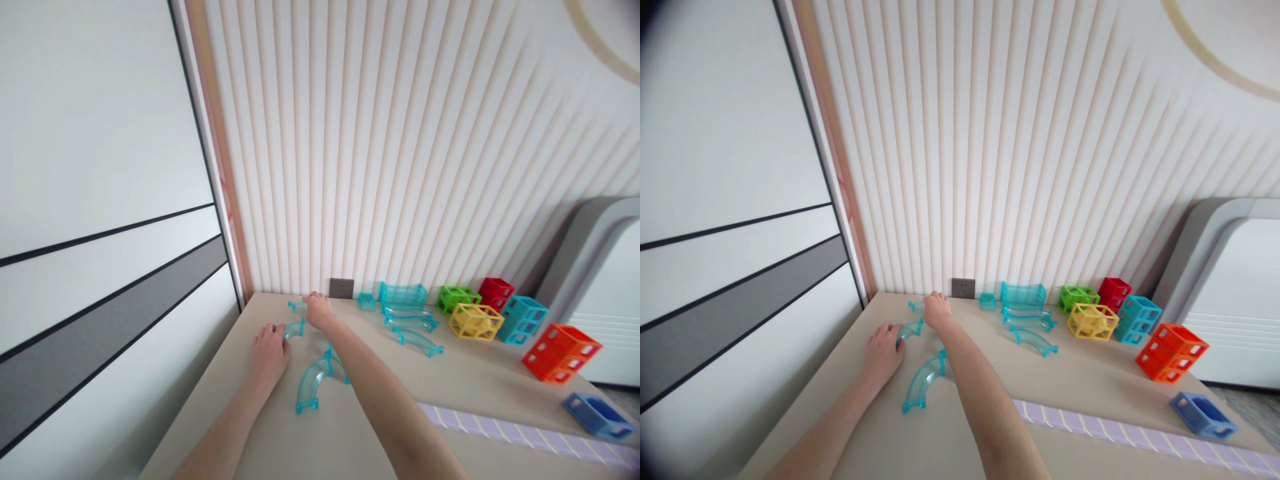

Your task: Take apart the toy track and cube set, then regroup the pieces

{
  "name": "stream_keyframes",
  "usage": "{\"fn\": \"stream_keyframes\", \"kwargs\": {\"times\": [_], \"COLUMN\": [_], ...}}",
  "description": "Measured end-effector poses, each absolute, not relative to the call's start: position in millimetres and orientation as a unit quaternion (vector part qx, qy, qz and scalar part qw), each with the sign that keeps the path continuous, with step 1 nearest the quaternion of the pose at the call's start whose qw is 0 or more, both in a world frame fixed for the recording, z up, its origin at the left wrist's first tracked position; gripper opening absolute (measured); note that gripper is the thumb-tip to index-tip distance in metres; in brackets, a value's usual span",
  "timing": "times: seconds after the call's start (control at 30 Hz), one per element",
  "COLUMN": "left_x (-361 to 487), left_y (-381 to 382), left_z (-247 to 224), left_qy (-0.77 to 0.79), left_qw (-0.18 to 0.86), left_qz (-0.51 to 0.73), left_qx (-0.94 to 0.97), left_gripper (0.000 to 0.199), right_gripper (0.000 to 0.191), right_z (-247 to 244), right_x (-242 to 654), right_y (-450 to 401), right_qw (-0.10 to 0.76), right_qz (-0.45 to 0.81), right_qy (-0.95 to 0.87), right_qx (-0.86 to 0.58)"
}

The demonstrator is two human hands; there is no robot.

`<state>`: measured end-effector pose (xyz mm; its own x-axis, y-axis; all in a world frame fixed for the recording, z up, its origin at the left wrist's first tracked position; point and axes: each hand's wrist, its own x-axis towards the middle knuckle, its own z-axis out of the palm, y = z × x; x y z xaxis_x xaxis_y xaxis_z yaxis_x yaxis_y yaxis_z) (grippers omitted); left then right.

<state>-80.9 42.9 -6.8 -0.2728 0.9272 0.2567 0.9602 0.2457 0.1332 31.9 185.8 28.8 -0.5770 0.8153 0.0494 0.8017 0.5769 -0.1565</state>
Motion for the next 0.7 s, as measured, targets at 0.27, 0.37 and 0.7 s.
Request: {"fn": "stream_keyframes", "kwargs": {"times": [0.27,0.37,0.7], "left_x": [-83.3,-85.9,-89.9], "left_y": [43.9,44.9,50.0], "left_z": [-8.9,-11.6,-22.0], "left_qy": [-0.779,-0.777,-0.769], "left_qw": [0.063,0.066,0.091], "left_qz": [-0.143,-0.148,-0.177], "left_qx": [-0.607,-0.608,-0.607], "left_gripper": [0.027,0.029,0.036], "right_gripper": [0.035,0.029,0.04], "right_z": [30.0,38.4,36.8], "right_x": [37.6,78.1,290.5], "right_y": [184.2,170.6,125.8], "right_qw": [0.085,0.125,0.044], "right_qz": [0.074,0.052,-0.012], "right_qy": [-0.894,-0.887,-0.805], "right_qx": [-0.433,-0.442,-0.591]}}
